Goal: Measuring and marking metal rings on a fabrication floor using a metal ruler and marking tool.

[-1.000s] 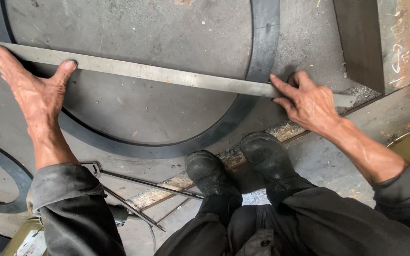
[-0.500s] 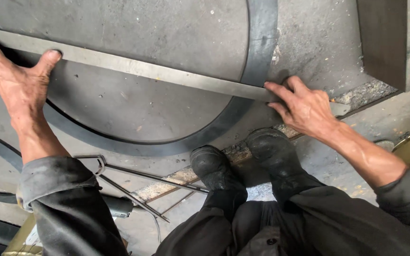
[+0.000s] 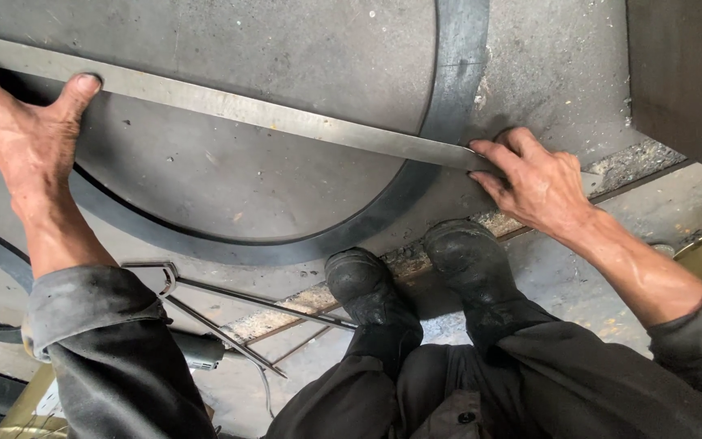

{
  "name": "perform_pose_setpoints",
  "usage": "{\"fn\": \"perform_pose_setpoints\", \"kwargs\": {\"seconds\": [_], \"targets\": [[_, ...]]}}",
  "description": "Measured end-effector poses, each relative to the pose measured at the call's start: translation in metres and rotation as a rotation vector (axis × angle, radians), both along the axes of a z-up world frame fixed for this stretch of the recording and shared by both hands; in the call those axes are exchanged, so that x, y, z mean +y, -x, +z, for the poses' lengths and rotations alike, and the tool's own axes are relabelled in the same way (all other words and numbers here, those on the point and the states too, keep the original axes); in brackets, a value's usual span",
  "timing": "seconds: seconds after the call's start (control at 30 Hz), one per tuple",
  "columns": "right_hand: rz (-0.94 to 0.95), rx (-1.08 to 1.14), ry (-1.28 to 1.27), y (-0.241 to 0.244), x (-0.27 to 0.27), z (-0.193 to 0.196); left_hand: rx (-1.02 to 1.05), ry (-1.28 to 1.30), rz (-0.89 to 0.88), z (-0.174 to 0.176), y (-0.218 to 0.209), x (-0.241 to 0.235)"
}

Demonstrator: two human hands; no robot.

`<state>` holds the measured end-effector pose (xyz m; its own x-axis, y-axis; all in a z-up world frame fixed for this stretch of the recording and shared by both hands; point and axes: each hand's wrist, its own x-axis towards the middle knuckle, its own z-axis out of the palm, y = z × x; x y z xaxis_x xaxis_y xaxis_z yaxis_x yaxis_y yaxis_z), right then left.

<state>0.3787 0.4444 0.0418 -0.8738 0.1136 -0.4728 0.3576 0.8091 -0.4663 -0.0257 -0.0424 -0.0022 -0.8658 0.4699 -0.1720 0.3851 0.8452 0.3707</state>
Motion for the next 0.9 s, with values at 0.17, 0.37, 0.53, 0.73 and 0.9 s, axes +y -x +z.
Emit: {"fn": "perform_pose_setpoints", "kwargs": {"seconds": [0.17,0.37,0.53,0.73,0.9], "targets": [[0.004,-0.011,-0.001,-0.001,0.003,-0.005,0.078,0.020,-0.050,0.006,-0.001,0.016],[0.018,0.004,-0.013,-0.001,0.004,-0.005,0.041,0.010,-0.018,-0.002,0.002,0.000],[0.010,0.004,-0.003,-0.002,0.003,-0.004,0.058,0.009,-0.065,0.005,-0.001,0.008],[0.006,0.006,0.000,0.000,0.003,-0.003,0.019,0.019,-0.007,0.000,0.001,0.000],[0.008,0.009,0.004,-0.001,0.005,-0.005,0.015,0.006,-0.014,-0.001,0.001,-0.002]]}}
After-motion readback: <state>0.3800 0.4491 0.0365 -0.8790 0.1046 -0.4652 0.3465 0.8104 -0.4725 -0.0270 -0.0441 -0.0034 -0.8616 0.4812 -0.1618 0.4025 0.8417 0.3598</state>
